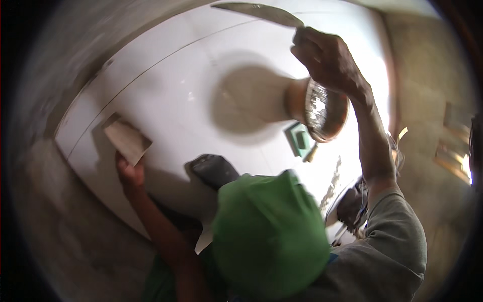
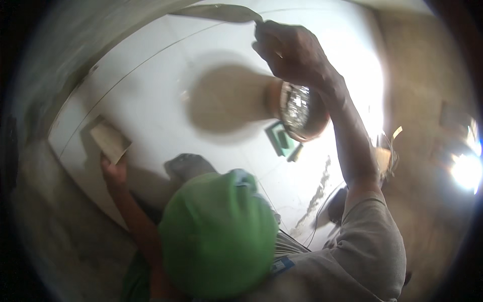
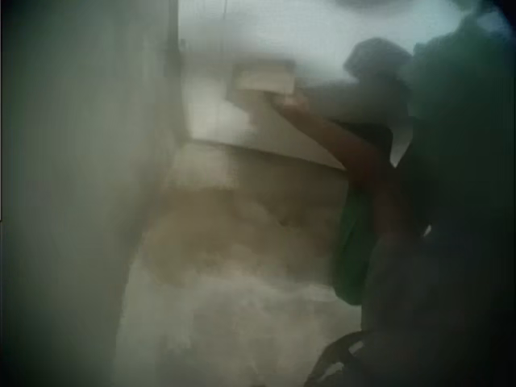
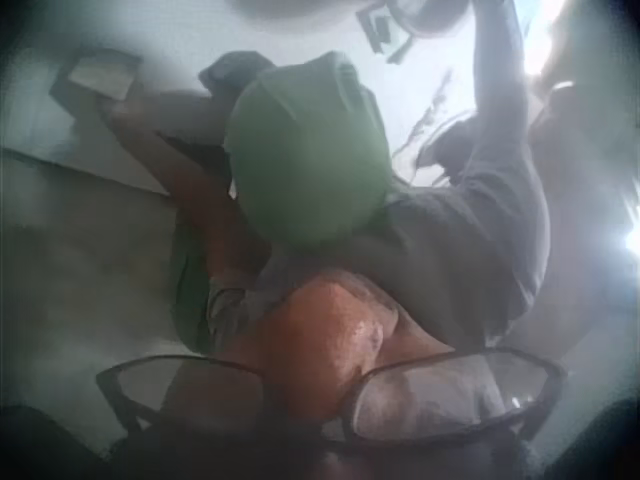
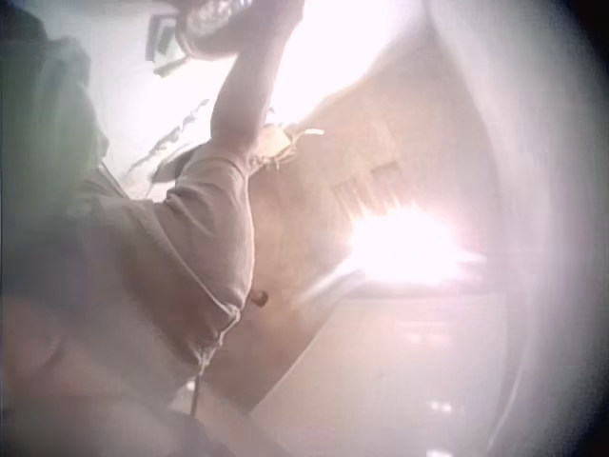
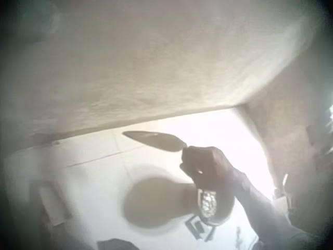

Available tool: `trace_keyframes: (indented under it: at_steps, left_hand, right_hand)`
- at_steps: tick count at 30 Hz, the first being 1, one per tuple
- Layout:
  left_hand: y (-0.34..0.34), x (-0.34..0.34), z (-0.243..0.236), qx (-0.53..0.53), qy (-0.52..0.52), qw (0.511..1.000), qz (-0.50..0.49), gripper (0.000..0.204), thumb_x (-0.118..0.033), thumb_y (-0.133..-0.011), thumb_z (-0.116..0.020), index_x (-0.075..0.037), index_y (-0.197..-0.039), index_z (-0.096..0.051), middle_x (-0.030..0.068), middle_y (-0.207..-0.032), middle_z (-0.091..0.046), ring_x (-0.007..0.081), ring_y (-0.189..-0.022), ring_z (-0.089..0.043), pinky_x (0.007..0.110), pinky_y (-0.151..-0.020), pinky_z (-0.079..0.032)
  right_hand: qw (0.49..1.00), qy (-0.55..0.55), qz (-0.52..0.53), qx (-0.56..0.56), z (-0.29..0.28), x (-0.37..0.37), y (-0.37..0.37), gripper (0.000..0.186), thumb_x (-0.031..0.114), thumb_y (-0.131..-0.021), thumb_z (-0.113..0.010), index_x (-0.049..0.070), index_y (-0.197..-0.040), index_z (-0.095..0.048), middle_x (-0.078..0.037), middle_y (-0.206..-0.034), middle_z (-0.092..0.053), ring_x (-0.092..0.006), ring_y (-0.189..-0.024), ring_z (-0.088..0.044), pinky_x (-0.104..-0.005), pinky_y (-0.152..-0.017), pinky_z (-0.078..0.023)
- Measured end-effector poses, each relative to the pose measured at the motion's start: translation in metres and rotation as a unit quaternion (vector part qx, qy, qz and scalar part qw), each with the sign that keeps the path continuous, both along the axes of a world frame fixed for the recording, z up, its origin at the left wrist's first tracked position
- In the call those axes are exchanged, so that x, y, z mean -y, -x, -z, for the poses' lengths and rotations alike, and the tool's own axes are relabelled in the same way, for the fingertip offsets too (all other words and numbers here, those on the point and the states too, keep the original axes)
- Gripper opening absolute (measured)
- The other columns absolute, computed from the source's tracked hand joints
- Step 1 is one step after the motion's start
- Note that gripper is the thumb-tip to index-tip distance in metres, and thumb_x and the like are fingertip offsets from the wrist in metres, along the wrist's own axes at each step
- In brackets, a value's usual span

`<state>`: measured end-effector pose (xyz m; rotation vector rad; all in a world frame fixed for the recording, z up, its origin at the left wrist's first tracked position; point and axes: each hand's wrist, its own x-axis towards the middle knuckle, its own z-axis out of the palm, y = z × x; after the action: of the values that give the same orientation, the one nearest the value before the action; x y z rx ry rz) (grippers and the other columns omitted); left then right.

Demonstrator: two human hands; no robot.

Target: The person applies grout to the joints between floor tiles and a wall using a trowel and a wooden float, repeatedly dipping the trowel into a bucket of mixture.

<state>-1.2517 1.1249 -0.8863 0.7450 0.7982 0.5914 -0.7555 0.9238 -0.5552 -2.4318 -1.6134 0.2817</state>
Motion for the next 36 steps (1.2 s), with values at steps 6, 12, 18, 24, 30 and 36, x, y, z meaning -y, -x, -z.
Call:
trace_keyframes:
  at_steps: [6,12,18,24,30,36]
  left_hand:
    - [-0.106,-0.012,-0.040,0.023,0.096,0.994,0.050,0.058,-0.038,-0.109,-0.056,-0.006,-0.156,-0.051,0.0078,-0.155,-0.057,0.0220,-0.142,-0.056,0.042,-0.120,-0.045]
    - [-0.161,-0.023,-0.058,0.023,0.061,0.989,0.135,0.060,-0.036,-0.104,-0.059,-0.007,-0.156,-0.053,0.0073,-0.152,-0.059,0.0216,-0.141,-0.056,0.041,-0.119,-0.044]
    - [-0.183,-0.003,-0.086,0.023,0.022,0.984,0.175,0.065,-0.038,-0.100,-0.060,-0.005,-0.156,-0.053,0.0083,-0.151,-0.060,0.0216,-0.140,-0.057,0.041,-0.120,-0.043]
    - [-0.171,-0.007,-0.079,0.016,0.036,0.986,0.165,0.062,-0.035,-0.102,-0.061,-0.004,-0.156,-0.053,0.0087,-0.150,-0.061,0.0218,-0.140,-0.058,0.041,-0.120,-0.044]
    - [-0.174,-0.001,-0.065,0.038,0.050,0.983,0.173,0.059,-0.035,-0.105,-0.060,-0.003,-0.154,-0.054,0.0084,-0.148,-0.062,0.0207,-0.137,-0.060,0.038,-0.118,-0.046]
    - [-0.181,0.002,-0.065,0.025,0.100,0.984,0.146,0.053,-0.027,-0.106,-0.056,-0.003,-0.153,-0.055,0.0085,-0.147,-0.063,0.0207,-0.136,-0.060,0.040,-0.117,-0.047]
  right_hand:
    - [0.950,0.237,0.158,0.132,-0.081,0.181,-0.015,0.015,0.009,-0.094,-0.068,0.012,-0.107,-0.074,-0.013,-0.087,-0.074,-0.0353,-0.083,-0.073,-0.0475,-0.074,-0.057]
    - [0.917,0.306,0.195,0.166,-0.036,0.229,0.009,0.019,0.012,-0.094,-0.069,0.013,-0.110,-0.080,-0.017,-0.085,-0.069,-0.0350,-0.077,-0.072,-0.0485,-0.071,-0.056]
    - [0.956,0.169,0.166,0.172,-0.005,0.218,0.037,0.017,0.014,-0.094,-0.069,0.012,-0.109,-0.077,-0.016,-0.084,-0.069,-0.0375,-0.070,-0.070,-0.0500,-0.068,-0.057]
    - [0.951,0.169,0.251,0.059,0.014,0.239,0.040,0.017,0.012,-0.094,-0.067,0.012,-0.107,-0.079,-0.014,-0.085,-0.071,-0.0367,-0.076,-0.073,-0.0486,-0.072,-0.058]
    - [0.938,0.108,0.328,-0.027,0.052,0.282,0.055,0.010,0.019,-0.096,-0.070,0.013,-0.098,-0.078,-0.011,-0.094,-0.076,-0.0357,-0.084,-0.075,-0.0465,-0.074,-0.059]
    - [0.924,-0.084,0.350,-0.129,0.054,0.280,0.053,0.002,0.004,-0.095,-0.076,0.003,-0.095,-0.077,-0.010,-0.090,-0.077,-0.0187,-0.082,-0.075,-0.0346,-0.070,-0.058]
